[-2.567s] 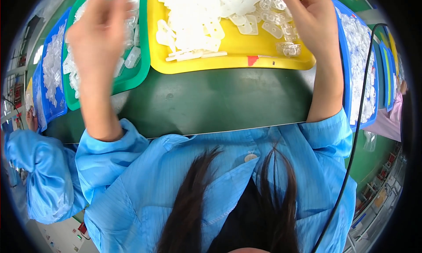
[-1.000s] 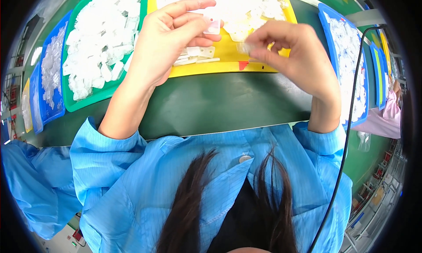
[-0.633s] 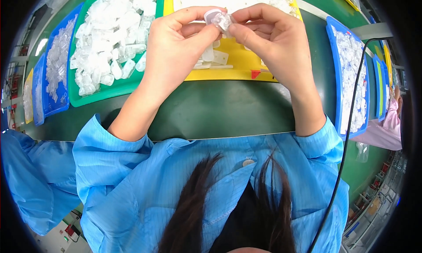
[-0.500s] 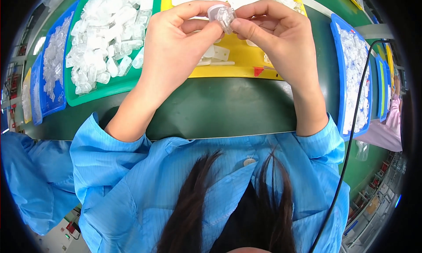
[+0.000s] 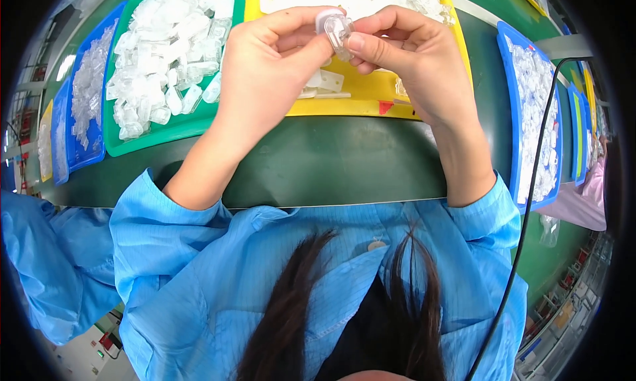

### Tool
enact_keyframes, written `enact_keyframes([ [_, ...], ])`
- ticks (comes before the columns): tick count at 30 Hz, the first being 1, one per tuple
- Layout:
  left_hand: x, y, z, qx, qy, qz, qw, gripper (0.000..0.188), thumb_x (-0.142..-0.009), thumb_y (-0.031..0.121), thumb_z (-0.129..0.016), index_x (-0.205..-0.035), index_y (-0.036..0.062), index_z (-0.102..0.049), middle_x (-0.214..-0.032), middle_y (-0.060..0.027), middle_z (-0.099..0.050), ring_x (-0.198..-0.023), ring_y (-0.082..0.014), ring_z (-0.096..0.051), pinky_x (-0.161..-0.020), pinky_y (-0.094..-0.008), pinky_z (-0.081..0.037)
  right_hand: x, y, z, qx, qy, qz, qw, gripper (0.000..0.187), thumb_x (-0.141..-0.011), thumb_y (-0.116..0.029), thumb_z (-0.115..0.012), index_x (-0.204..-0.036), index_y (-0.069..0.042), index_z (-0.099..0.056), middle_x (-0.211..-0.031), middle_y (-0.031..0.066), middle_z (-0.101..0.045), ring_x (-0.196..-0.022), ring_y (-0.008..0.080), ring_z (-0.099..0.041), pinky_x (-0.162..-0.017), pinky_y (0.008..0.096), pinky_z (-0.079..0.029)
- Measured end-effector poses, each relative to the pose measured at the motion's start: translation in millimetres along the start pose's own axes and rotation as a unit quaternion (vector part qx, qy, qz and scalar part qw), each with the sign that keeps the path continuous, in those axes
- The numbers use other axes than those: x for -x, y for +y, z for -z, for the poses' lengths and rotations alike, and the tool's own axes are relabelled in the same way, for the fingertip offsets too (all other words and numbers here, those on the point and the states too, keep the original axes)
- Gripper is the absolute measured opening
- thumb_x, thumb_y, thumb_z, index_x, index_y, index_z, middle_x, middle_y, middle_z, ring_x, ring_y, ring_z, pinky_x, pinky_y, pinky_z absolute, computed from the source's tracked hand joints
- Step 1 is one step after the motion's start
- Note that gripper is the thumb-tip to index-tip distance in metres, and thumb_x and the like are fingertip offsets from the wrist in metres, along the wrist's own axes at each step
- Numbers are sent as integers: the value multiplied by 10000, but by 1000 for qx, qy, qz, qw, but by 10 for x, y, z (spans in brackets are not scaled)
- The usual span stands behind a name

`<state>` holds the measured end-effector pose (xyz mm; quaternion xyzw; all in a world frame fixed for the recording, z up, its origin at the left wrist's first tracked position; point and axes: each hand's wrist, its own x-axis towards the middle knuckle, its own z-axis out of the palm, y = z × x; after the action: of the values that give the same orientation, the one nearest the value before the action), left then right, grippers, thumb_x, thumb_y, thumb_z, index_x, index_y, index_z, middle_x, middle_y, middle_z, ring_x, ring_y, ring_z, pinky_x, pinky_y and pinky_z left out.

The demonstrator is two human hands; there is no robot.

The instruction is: The person assembles small transparent plastic components by hand at a factory workbench.

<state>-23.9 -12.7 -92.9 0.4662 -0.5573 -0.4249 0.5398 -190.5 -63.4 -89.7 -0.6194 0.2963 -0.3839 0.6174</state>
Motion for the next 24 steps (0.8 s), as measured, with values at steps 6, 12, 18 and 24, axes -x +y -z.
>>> enact_keyframes([
  [6,32,38,-55,-41,7,-19,999,280,-845,-3,-541,-1123,-35,-556,-997,-108,-628,-895,-138,-604,-797,-237,-490,-15,0,55,-3,12,-35,999,112,-782,-74,-661,-854,-1,-617,-762,64,-625,-665,100,-573,-634,201,-462],
  [12,64,30,-27,-20,6,-25,999,231,-841,15,-546,-1062,-36,-591,-954,-109,-654,-857,-119,-616,-760,-229,-490,-22,-32,38,-12,0,-43,999,110,-777,-60,-660,-852,2,-609,-751,63,-621,-667,101,-575,-636,200,-460],
  [18,85,16,-16,-44,-23,-33,998,285,-859,15,-534,-1141,-26,-547,-1013,-97,-627,-916,-132,-593,-811,-234,-474,1,-63,26,36,11,-15,999,115,-753,-36,-669,-841,23,-625,-759,67,-634,-660,95,-589,-635,195,-475],
  [24,82,30,-18,-102,-27,-52,993,295,-860,3,-522,-1152,-36,-531,-1035,-116,-619,-964,-136,-581,-829,-235,-465,4,-76,45,-33,-6,-48,998,117,-746,-33,-677,-832,25,-624,-745,71,-632,-642,97,-583,-617,194,-468],
])
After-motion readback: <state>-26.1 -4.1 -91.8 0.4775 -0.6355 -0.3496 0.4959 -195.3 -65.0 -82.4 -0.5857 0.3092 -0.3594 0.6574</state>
